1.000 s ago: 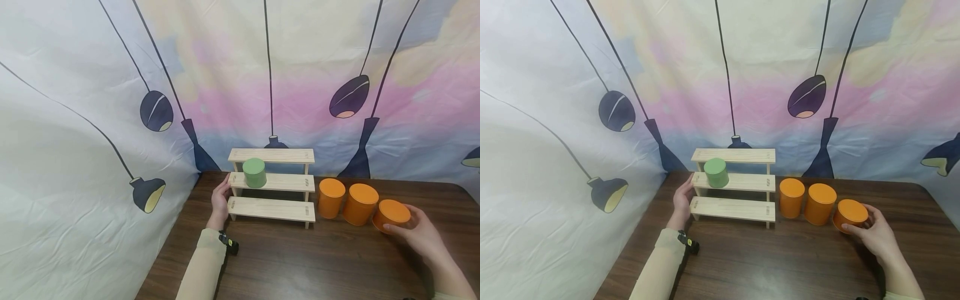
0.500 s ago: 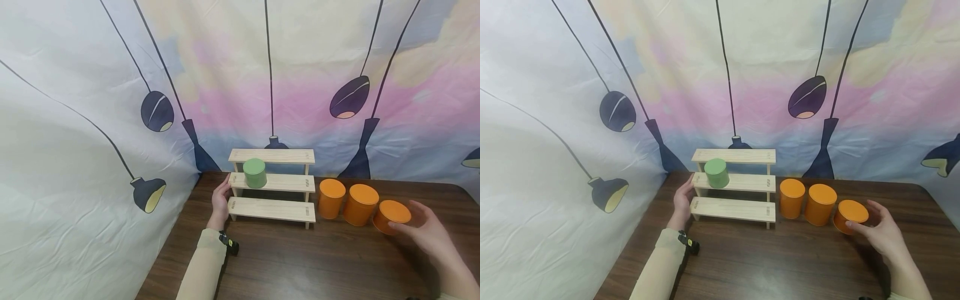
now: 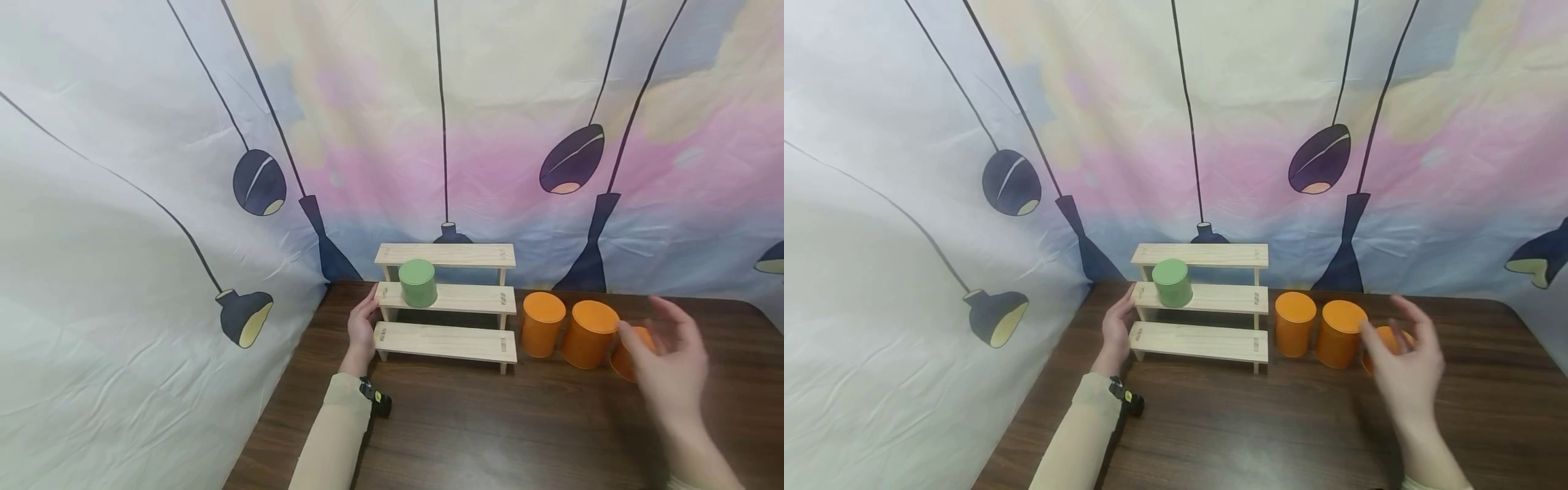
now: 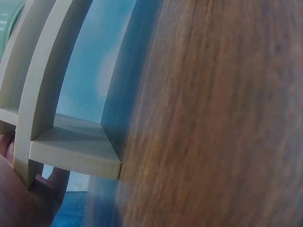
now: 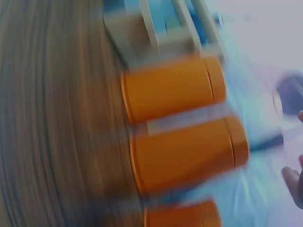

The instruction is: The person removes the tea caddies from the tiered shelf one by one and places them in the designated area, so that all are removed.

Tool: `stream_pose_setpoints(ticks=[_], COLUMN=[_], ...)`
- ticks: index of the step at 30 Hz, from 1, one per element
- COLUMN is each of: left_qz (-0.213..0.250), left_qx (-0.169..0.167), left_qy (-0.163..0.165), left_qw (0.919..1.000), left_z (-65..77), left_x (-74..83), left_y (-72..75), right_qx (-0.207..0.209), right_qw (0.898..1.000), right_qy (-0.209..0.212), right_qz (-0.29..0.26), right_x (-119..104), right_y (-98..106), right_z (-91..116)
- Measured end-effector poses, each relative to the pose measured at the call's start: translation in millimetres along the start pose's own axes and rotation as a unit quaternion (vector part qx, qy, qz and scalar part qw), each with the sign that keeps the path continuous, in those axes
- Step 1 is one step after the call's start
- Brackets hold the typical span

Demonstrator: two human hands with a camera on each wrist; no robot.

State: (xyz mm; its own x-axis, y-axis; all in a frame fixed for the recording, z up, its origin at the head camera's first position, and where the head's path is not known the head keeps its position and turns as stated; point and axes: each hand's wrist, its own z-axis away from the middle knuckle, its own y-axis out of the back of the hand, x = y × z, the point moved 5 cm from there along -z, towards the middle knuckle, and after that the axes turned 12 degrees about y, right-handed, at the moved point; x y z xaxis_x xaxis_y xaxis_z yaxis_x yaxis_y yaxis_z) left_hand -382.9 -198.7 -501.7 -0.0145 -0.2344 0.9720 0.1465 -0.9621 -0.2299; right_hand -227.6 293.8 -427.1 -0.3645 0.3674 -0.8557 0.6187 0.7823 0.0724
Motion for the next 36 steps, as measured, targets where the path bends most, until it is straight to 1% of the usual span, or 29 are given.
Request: stream_pose_setpoints(ticks=[1,3,5,7,9,11,14,17,20,24,26,30,33,36], left_qz=[0.000,0.005,0.005,0.003,0.002,0.001,-0.001,-0.002,-0.004,-0.004,-0.005,-0.002,0.001,0.002], left_qx=[0.000,0.000,0.000,0.000,0.000,0.001,0.001,0.000,0.000,0.001,0.002,0.006,0.004,0.001], left_qy=[0.000,0.001,0.002,0.001,-0.001,-0.003,-0.007,-0.008,-0.007,-0.010,-0.011,-0.008,-0.005,-0.008], left_qw=[1.0000,1.0000,1.0000,1.0000,1.0000,1.0000,1.0000,1.0000,1.0000,0.9999,0.9999,0.9999,1.0000,1.0000], left_z=[0.1,0.2,0.5,0.8,0.9,1.2,1.7,2.3,2.1,1.6,1.8,2.9,2.7,1.8], left_x=[-0.1,-0.7,-0.9,-1.1,-1.0,-0.4,0.7,1.0,-0.2,-0.8,-0.9,-0.9,-0.8,0.0], left_y=[-0.1,-0.3,-0.7,-0.9,-0.8,-0.4,-0.9,-2.9,-4.0,-3.7,-3.2,-2.1,-1.7,-1.1], right_qx=[-0.009,-0.040,-0.083,-0.125,-0.169,-0.206,-0.244,-0.261,-0.274,-0.294,-0.307,-0.327,-0.335,-0.344], right_qw=[0.999,0.995,0.986,0.974,0.963,0.955,0.949,0.944,0.943,0.941,0.939,0.936,0.935,0.933], right_qy=[0.029,0.085,0.133,0.167,0.183,0.177,0.154,0.141,0.119,0.073,0.061,0.070,0.077,0.073], right_qz=[-0.012,-0.036,-0.065,-0.083,-0.099,-0.117,-0.129,-0.142,-0.148,-0.149,-0.140,-0.110,-0.087,-0.081], right_x=[-7,-18,-27,-31,-31,-31,-31,-32,-31,-27,-26,-28,-30,-32], right_y=[-11,-35,-62,-90,-117,-143,-176,-202,-222,-243,-252,-267,-274,-280], right_z=[5,15,25,35,43,49,52,48,42,37,35,34,33,33])
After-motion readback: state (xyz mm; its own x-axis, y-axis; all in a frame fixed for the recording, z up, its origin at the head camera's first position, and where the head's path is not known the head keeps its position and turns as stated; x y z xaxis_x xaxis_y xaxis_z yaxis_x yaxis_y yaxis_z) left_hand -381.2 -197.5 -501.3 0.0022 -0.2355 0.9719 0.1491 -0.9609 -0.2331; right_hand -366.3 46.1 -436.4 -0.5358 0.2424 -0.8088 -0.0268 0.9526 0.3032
